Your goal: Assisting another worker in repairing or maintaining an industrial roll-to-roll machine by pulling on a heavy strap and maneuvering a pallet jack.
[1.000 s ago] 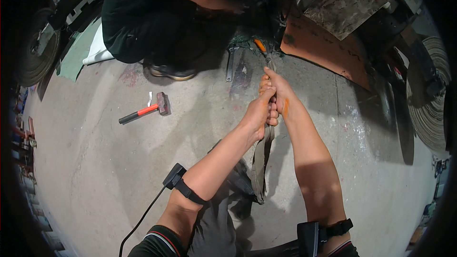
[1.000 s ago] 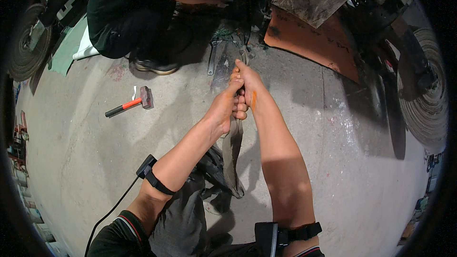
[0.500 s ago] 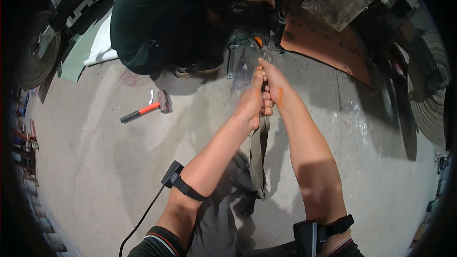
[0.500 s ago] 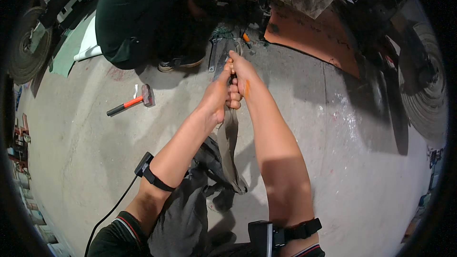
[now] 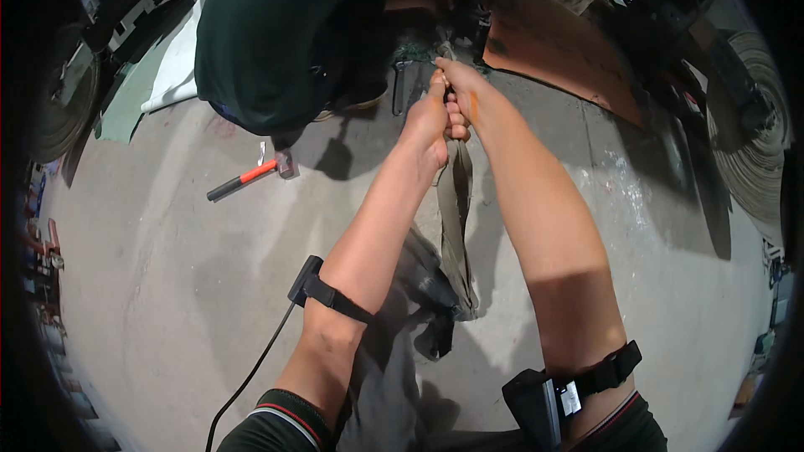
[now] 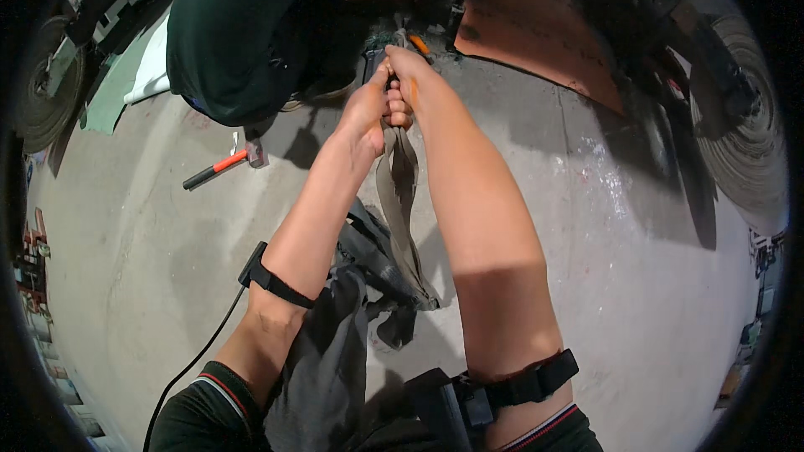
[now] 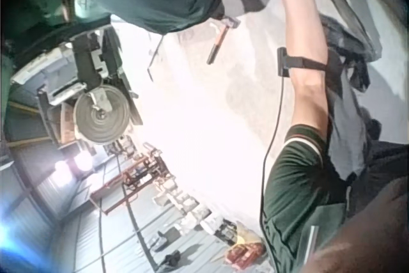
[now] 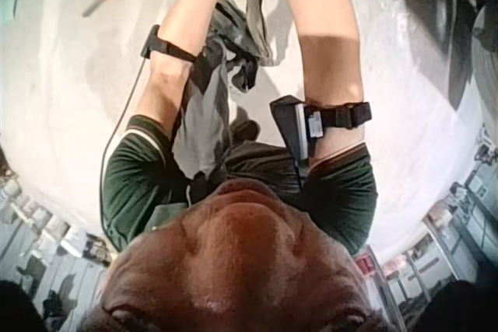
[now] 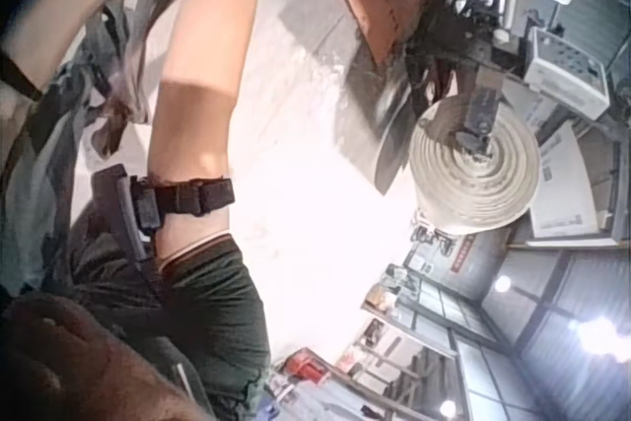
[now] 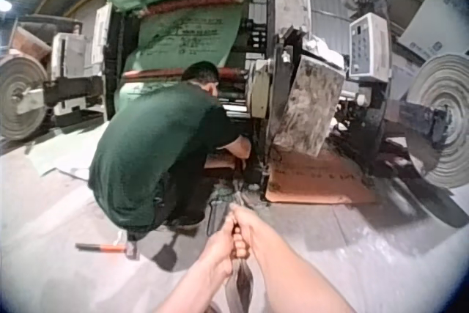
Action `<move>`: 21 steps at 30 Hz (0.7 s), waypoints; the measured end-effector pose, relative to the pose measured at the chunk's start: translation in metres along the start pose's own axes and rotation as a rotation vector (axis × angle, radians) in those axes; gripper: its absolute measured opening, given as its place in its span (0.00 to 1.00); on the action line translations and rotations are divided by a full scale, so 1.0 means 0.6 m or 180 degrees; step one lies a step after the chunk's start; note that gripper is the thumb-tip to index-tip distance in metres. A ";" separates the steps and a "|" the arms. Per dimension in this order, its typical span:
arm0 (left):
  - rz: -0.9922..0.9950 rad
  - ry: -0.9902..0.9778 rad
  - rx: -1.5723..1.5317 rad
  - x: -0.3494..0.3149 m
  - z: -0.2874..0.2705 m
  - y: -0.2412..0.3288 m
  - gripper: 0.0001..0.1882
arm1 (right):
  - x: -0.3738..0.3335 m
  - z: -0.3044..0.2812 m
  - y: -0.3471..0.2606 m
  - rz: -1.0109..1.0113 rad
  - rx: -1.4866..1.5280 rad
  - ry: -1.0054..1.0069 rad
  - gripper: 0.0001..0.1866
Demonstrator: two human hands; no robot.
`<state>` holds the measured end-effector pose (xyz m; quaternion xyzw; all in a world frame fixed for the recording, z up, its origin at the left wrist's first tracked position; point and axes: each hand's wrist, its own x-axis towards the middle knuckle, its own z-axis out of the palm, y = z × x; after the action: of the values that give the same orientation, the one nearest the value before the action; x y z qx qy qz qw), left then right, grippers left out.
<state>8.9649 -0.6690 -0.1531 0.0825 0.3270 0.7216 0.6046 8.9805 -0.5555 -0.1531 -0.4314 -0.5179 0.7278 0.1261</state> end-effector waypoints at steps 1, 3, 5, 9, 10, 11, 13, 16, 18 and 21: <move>0.0035 0.0008 -0.0014 0.001 0.004 0.000 0.17 | 0.019 -0.007 0.002 -0.0188 -0.0001 -0.0027 0.20; 0.0069 0.0078 -0.0065 0.000 0.005 0.006 0.17 | 0.025 -0.003 -0.006 -0.0120 -0.0045 -0.0097 0.20; 0.0149 0.0124 -0.0057 0.005 -0.008 0.013 0.17 | 0.028 0.012 -0.004 -0.0111 -0.0112 -0.0257 0.21; 0.0230 0.0138 0.0144 -0.004 -0.009 0.008 0.17 | 0.000 0.016 0.000 -0.0067 -0.0045 -0.0131 0.21; 0.0095 0.0271 0.0222 -0.009 0.002 0.001 0.17 | 0.002 0.012 0.007 -0.0047 -0.0041 -0.0106 0.21; 0.0038 0.0399 0.0228 -0.013 0.013 0.001 0.17 | 0.005 0.009 0.006 0.0055 0.0125 -0.0007 0.20; -0.0013 0.0540 0.0226 -0.013 0.014 0.001 0.17 | 0.015 0.009 0.006 0.0184 0.0279 0.0046 0.20; -0.0005 0.0475 0.0257 -0.012 0.005 0.012 0.18 | -0.006 0.028 0.002 -0.0052 0.0172 0.0008 0.20; 0.0102 0.0397 0.0369 -0.008 -0.001 0.016 0.18 | 0.000 0.034 -0.004 -0.0080 0.0105 0.0179 0.20; 0.0301 0.0172 0.0107 0.009 -0.018 0.041 0.18 | 0.003 0.050 -0.024 0.0105 -0.0141 0.0059 0.21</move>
<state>8.9378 -0.6696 -0.1487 0.0885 0.3510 0.7457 0.5593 8.9527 -0.5674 -0.1392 -0.4494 -0.5254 0.7142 0.1093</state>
